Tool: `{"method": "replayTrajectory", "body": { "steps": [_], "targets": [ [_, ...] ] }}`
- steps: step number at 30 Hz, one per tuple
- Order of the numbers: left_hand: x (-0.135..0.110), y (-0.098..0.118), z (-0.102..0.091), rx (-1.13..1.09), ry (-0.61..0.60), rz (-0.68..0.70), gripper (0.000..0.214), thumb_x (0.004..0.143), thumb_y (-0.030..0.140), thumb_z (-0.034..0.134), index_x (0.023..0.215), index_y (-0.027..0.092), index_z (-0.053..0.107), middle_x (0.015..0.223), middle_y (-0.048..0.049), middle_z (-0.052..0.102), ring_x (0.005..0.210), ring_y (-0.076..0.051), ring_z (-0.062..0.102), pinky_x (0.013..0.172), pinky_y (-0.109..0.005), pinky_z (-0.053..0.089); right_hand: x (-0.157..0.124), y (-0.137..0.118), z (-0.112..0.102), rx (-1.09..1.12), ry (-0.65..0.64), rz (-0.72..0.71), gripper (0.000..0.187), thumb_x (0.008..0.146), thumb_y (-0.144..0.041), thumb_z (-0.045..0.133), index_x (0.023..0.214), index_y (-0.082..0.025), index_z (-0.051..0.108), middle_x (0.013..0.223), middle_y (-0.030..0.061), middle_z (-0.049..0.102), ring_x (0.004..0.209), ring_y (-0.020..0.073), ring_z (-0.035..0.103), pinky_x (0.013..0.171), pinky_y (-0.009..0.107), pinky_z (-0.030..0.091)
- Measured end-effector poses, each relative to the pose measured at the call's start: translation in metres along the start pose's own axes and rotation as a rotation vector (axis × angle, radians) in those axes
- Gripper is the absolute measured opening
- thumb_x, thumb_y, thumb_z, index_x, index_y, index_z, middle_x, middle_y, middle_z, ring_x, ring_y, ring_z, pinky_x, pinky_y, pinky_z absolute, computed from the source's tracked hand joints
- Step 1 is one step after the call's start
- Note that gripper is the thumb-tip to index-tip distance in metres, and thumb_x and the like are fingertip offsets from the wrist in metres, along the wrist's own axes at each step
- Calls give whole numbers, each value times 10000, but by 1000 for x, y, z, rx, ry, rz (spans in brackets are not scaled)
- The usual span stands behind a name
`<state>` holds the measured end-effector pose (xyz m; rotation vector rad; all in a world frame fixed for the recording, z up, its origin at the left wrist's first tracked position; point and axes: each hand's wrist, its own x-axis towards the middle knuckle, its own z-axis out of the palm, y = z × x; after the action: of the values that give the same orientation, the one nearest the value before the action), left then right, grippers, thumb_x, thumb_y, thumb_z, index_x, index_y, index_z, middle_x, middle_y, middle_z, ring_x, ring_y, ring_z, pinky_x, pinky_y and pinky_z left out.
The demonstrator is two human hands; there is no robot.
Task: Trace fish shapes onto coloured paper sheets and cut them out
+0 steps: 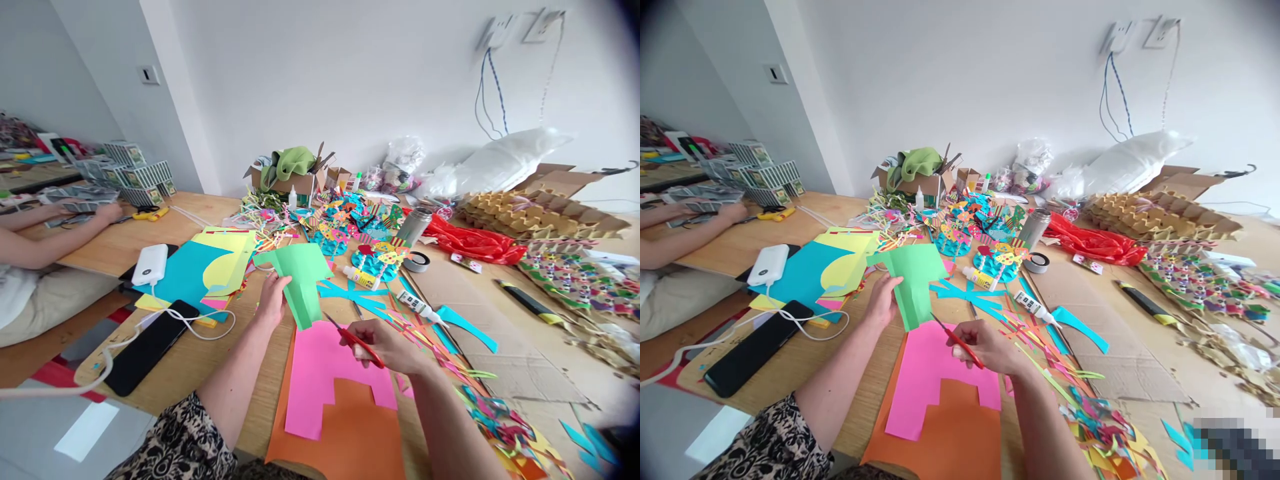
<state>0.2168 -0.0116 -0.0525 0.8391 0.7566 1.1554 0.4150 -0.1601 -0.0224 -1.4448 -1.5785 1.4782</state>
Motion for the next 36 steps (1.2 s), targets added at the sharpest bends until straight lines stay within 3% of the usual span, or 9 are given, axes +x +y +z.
{"method": "replayTrajectory", "body": {
  "steps": [6,10,14,18,24,29,36],
  "targets": [
    [-6,7,1,-44,-90,-41,288,542,252,713,803,162,630,764,-34,698,860,-258,673,733,-329,509,-12,-26,-31,-278,-7,-17,396,730,-555,685,773,-164,639,630,-15,528,538,96,431,480,220,303],
    [-11,10,1,-64,-142,-34,390,532,222,693,913,152,643,884,-50,711,885,-254,664,738,-329,508,-1,-42,-50,-376,-110,-67,382,741,-541,689,749,-163,633,618,-26,486,546,87,367,483,223,258],
    [-13,12,-1,-55,-184,-23,418,531,199,666,946,157,645,891,-36,708,817,-227,659,692,-319,508,8,-47,-63,-347,-215,-86,514,707,-619,684,879,-135,662,693,3,539,603,106,416,516,227,306],
    [-10,12,-3,-32,-218,-41,397,515,175,687,909,151,649,785,-13,687,687,-178,643,626,-277,503,6,-41,-74,-392,-201,-64,650,672,-713,648,917,-112,669,724,19,547,623,114,426,538,238,323],
    [-9,11,-6,135,-352,-129,428,644,320,728,1028,172,611,693,24,628,466,-117,563,415,-232,478,15,-29,-75,-434,-261,-7,622,704,-682,644,932,-105,679,683,13,548,596,111,433,518,235,320],
    [-11,11,-3,162,-308,-109,389,669,369,746,972,180,590,672,43,602,433,-97,545,362,-209,477,22,-26,-70,-435,-298,9,585,698,-651,670,936,-117,687,709,18,583,617,119,472,535,235,346],
    [-11,8,0,155,-324,-132,414,671,400,756,975,189,570,673,49,596,441,-108,564,355,-211,479,23,-34,-66,-466,-248,14,586,750,-642,613,974,-106,691,663,8,560,573,106,444,507,232,324]
  ]
}}
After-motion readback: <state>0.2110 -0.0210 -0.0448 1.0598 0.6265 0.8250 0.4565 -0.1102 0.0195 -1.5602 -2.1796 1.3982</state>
